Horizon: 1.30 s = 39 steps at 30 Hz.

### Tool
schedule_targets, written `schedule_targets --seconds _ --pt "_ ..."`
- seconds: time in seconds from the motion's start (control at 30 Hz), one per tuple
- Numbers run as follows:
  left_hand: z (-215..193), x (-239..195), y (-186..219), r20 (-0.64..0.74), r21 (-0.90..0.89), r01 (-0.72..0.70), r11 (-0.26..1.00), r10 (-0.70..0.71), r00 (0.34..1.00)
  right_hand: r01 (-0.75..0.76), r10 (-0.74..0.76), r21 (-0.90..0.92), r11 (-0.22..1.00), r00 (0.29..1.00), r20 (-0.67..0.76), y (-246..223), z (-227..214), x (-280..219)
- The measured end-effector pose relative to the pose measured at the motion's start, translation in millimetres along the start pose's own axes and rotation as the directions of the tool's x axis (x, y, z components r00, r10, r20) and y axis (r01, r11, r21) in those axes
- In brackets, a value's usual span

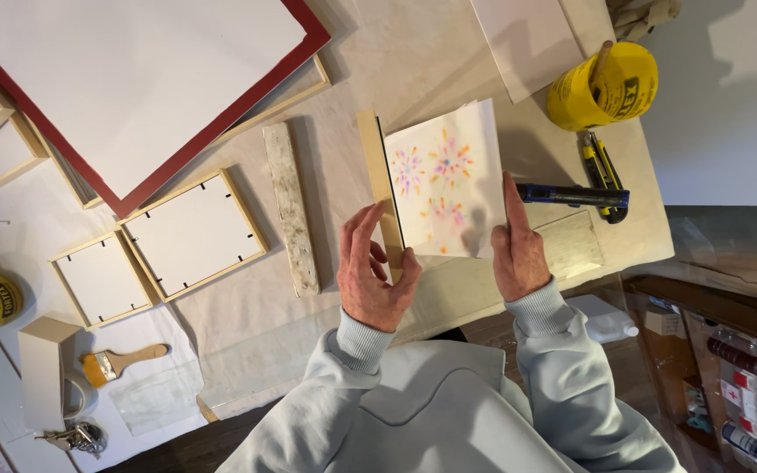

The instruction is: Framing artwork and photographs using a wooden frame, glass, and a staple gun.

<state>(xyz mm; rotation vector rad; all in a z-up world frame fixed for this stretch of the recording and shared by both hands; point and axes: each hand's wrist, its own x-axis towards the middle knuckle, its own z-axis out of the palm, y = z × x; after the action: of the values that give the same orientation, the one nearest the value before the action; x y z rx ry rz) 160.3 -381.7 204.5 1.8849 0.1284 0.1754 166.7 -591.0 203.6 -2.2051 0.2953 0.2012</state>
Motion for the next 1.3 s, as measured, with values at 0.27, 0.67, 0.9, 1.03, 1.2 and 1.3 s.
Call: schedule_targets --seconds 0.27,0.67,0.9,1.03,1.2,1.3 --pt "-19 4 -7 -0.077 0.022 -0.029 0.999 0.031 0.997 0.021 -0.018 0.055 0.998 0.999 -0.045 16 -7 -5" --pt "-82 -5 -135 -0.321 0.019 0.153 0.988 -0.139 0.937 0.194 -0.174 0.183 0.964 0.978 -0.115 21 -28 -19" --pt "-98 -6 -220 -0.345 -0.205 0.250 0.946 -0.309 0.886 0.214 -0.197 0.203 0.956 0.975 -0.099 40 -19 -24" --pt "-98 2 -210 -0.347 -0.218 0.258 0.941 -0.321 0.881 0.223 -0.204 0.209 0.952 0.973 -0.111 40 -22 -29" --pt "-80 18 -201 -0.280 -0.442 0.312 0.841 -0.460 0.842 0.265 -0.241 0.392 0.881 0.964 -0.110 25 -45 -42" --pt "-50 37 -185 -0.250 -0.497 0.278 0.822 -0.443 0.861 0.240 -0.172 0.422 0.874 0.966 -0.194 46 -68 -52"
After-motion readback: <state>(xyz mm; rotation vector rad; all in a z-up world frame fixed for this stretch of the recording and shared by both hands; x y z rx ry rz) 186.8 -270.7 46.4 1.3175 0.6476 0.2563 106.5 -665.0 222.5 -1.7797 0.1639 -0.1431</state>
